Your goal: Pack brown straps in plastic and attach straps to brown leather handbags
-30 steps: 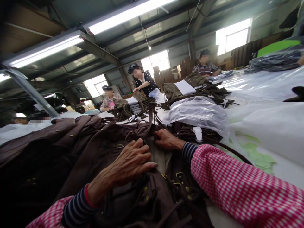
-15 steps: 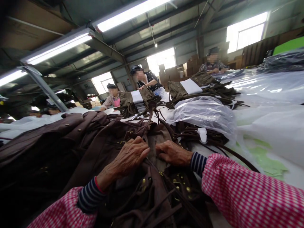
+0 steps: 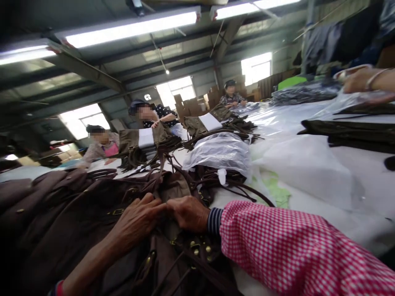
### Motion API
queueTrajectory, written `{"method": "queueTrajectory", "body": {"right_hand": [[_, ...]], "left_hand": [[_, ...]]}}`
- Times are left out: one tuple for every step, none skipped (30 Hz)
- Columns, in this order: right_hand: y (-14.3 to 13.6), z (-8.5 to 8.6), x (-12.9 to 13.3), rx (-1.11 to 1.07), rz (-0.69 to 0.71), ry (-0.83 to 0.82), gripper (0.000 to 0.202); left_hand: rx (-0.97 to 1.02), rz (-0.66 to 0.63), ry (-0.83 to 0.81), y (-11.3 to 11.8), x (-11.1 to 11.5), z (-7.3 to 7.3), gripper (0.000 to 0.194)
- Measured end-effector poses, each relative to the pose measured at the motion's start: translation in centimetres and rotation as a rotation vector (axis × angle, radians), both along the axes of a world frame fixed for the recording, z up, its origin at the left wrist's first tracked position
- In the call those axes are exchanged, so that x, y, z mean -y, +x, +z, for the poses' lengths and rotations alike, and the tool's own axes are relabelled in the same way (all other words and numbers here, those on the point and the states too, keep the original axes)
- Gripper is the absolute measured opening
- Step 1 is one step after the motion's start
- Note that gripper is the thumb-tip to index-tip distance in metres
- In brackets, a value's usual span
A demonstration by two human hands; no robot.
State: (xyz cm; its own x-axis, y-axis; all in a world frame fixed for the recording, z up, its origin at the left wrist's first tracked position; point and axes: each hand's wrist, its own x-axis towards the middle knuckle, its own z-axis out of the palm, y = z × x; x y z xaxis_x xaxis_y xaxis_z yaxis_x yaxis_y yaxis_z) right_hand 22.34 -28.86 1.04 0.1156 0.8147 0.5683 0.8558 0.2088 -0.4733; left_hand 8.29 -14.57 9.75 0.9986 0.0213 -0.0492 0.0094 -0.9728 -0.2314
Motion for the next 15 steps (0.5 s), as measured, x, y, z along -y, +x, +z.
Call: {"method": "queueTrajectory", "body": {"right_hand": [[0.1,0.2,-0.2,0.059,-0.014,-0.02,0.013],[0.1,0.4,-0.3,0.11,-0.026,-0.044,0.011],[0.0,0.8,-0.3,0.151,-0.034,-0.07,0.011],[-0.1,1.2,-0.1,0.185,-0.042,-0.096,0.011],[-0.2,1.7,0.3,0.215,-0.051,-0.113,0.012],[-0.2,2.4,1.0,0.244,-0.056,-0.121,0.013],[-0.1,3.2,2.0,0.27,-0.059,-0.116,0.013],[0.2,4.1,3.3,0.288,-0.066,-0.103,0.013],[0.7,5.1,5.1,0.296,-0.084,-0.083,0.013],[1.4,6.0,7.1,0.283,-0.117,-0.062,0.014],[2.4,6.9,9.5,0.252,-0.186,-0.055,0.016],[3.6,7.5,12.0,0.212,-0.294,-0.053,0.017],[4.9,7.9,14.6,0.169,-0.423,-0.08,0.014],[6.3,7.9,17.2,0.148,-0.553,-0.135,0.013],[7.5,7.6,19.7,0.157,-0.671,-0.207,0.016]], "left_hand": [[0.003,0.009,0.006,0.2,-0.1,0.0,0.027],[0.008,0.017,0.011,0.3,-0.2,0.0,0.025],[0.019,0.021,0.018,0.4,-0.2,0.0,0.025],[0.033,0.017,0.024,0.4,-0.1,0.0,0.025],[0.047,0.001,0.028,0.3,-0.1,0.1,0.025],[0.058,-0.023,0.027,0.3,0.0,0.1,0.025],[0.062,-0.048,0.022,0.2,0.1,0.2,0.024],[0.063,-0.067,0.013,0.1,0.1,0.2,0.023],[0.063,-0.079,0.004,0.0,0.0,0.2,0.022],[0.061,-0.083,-0.006,0.0,0.0,0.1,0.021],[0.066,-0.084,-0.012,-0.1,-0.1,0.0,0.021],[0.076,-0.088,-0.016,-0.1,-0.2,-0.2,0.02],[0.09,-0.097,-0.016,-0.1,-0.3,-0.4,0.02],[0.108,-0.11,-0.014,-0.1,-0.4,-0.6,0.02],[0.123,-0.125,-0.011,-0.1,-0.4,-0.8,0.02]]}}
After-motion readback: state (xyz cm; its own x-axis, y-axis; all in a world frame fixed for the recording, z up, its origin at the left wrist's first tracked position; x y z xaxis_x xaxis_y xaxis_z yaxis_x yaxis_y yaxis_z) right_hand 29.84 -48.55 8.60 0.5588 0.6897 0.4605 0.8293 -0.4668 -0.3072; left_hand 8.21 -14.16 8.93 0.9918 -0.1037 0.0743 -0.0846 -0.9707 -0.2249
